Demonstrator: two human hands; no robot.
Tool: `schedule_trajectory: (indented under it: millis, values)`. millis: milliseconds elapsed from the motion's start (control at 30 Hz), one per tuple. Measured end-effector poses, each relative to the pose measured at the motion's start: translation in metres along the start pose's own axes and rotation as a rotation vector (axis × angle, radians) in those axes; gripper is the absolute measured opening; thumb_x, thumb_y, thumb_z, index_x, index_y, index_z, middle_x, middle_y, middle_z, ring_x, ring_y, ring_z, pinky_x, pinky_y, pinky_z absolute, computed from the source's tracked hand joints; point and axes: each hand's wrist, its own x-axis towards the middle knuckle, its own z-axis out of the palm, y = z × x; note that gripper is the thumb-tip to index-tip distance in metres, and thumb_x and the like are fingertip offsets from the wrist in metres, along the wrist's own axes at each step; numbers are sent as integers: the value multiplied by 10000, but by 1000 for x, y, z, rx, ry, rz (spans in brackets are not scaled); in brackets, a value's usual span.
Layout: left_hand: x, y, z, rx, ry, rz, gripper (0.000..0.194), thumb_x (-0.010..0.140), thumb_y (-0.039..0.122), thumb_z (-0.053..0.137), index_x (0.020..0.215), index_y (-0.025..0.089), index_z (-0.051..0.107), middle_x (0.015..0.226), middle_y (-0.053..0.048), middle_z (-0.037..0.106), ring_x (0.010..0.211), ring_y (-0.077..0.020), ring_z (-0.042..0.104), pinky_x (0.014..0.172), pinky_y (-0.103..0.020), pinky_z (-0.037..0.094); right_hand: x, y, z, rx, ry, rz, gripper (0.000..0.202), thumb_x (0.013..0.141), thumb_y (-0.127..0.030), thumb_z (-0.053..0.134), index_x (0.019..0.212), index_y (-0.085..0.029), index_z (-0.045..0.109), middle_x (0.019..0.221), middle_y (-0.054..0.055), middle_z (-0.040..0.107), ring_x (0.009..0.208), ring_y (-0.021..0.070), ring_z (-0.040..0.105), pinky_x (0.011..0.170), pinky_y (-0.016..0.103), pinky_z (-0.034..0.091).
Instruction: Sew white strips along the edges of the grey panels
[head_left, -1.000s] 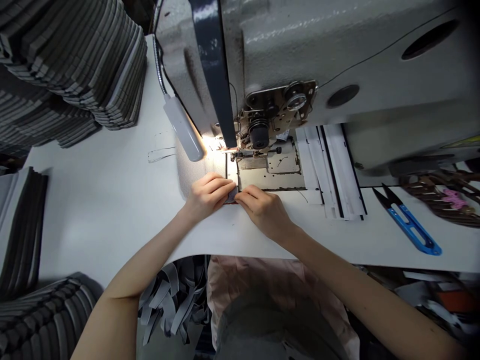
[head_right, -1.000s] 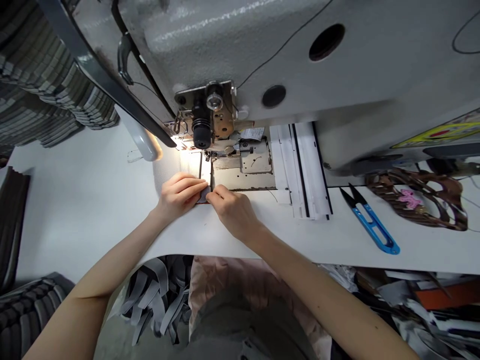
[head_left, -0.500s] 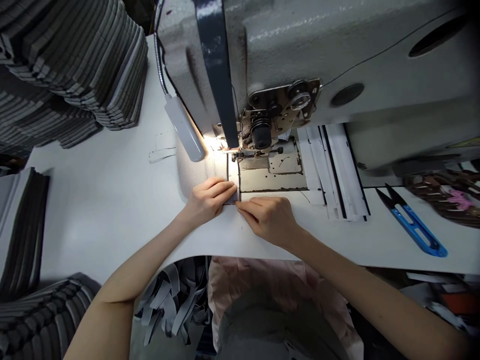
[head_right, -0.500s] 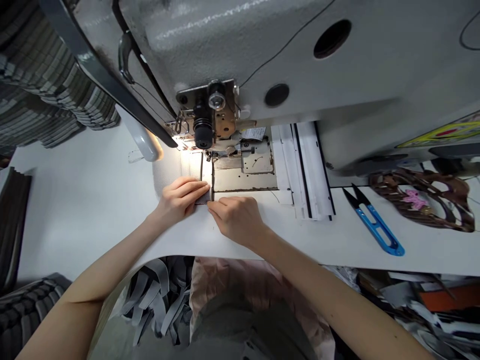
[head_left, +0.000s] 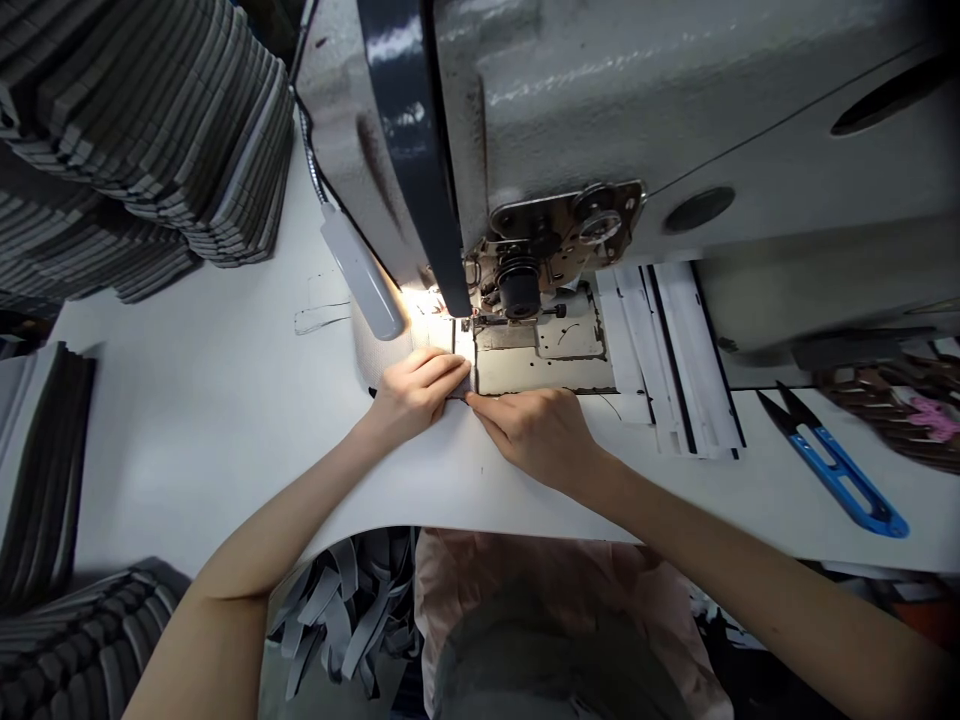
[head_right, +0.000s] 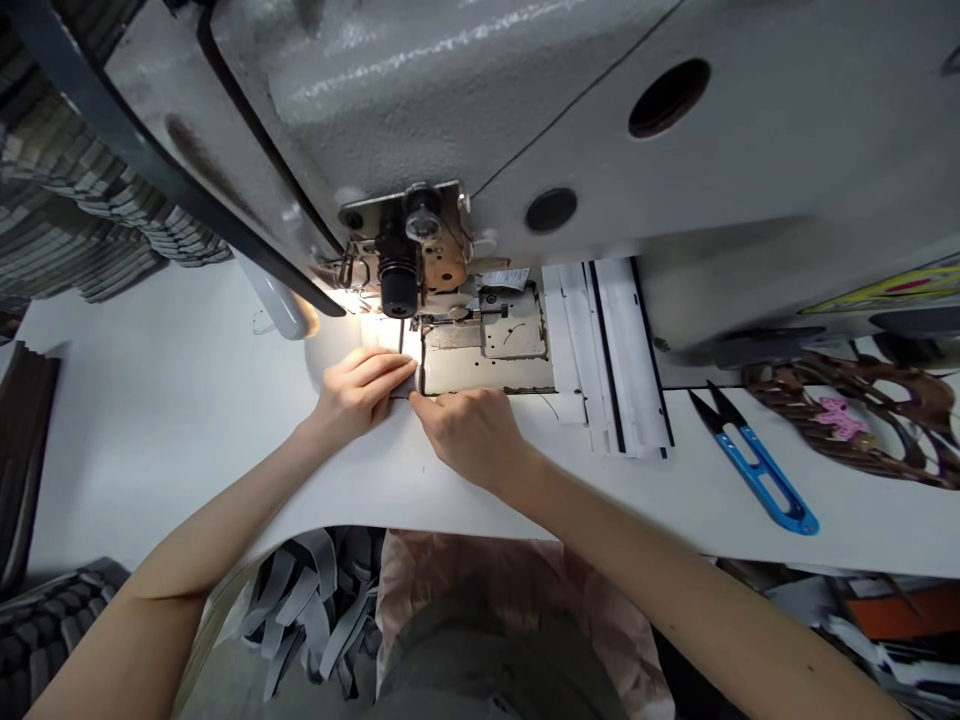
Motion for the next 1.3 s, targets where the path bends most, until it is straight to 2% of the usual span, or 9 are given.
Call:
schedule_trajectory:
  millis: [167,433,533,667,867,1067,1200,1300]
  values:
    - [4,-7,4,31,-21,-36,345,996,136,372,1091,193,698,1009,-72,744,930,-184,673,815,-326,569,9,1,-5,-19,-53,36,328,949,-175,463,1026,-229,777,629,29,701,534,130,523,524,287,173]
    - [13,-21,9,34,8,-8,284,987,129,412,1078,172,677,973,-83,735,928,-179,682,795,-301,540,23,5,-9,-65,-75,104,366,892,-123,446,999,-244,774,580,16,650,496,127,427,533,280,162]
    - [14,-23,8,4,43,-5,254,954,85,450,1051,164,671,955,-70,734,934,-171,682,801,-288,543,28,6,-9,-83,-96,146,378,901,-145,448,1055,-268,771,598,25,660,519,138,450,537,277,165]
    - [14,-24,3,-66,41,-20,182,923,107,539,1044,172,658,959,-61,734,948,-174,687,830,-296,559,34,9,-8,-97,-123,182,436,900,-138,426,1147,-301,747,639,31,684,548,152,486,539,279,172]
    - [13,-31,6,-47,41,12,174,939,78,548,1028,173,664,967,-50,746,950,-148,693,892,-286,551,38,9,-7,-115,-65,220,467,891,-121,425,1182,-326,726,630,20,672,542,152,475,541,289,154]
    - [14,-40,14,17,20,-88,209,985,135,494,981,188,696,1005,-37,757,946,-133,699,815,-234,545,33,11,-1,-79,-4,180,415,907,-141,429,1159,-260,736,640,24,686,541,146,474,542,294,147]
    - [14,-44,18,55,-31,-152,262,1011,203,461,979,196,721,982,-40,756,901,-144,696,782,-245,539,30,12,4,-83,6,159,385,914,-148,435,1126,-244,741,684,26,710,577,156,507,550,290,167]
    - [12,-45,20,35,-19,-199,276,1020,232,457,994,204,730,971,-34,756,854,-148,689,763,-257,535,30,12,5,-84,5,155,366,922,-157,441,1120,-240,738,722,26,724,597,162,523,558,293,179]
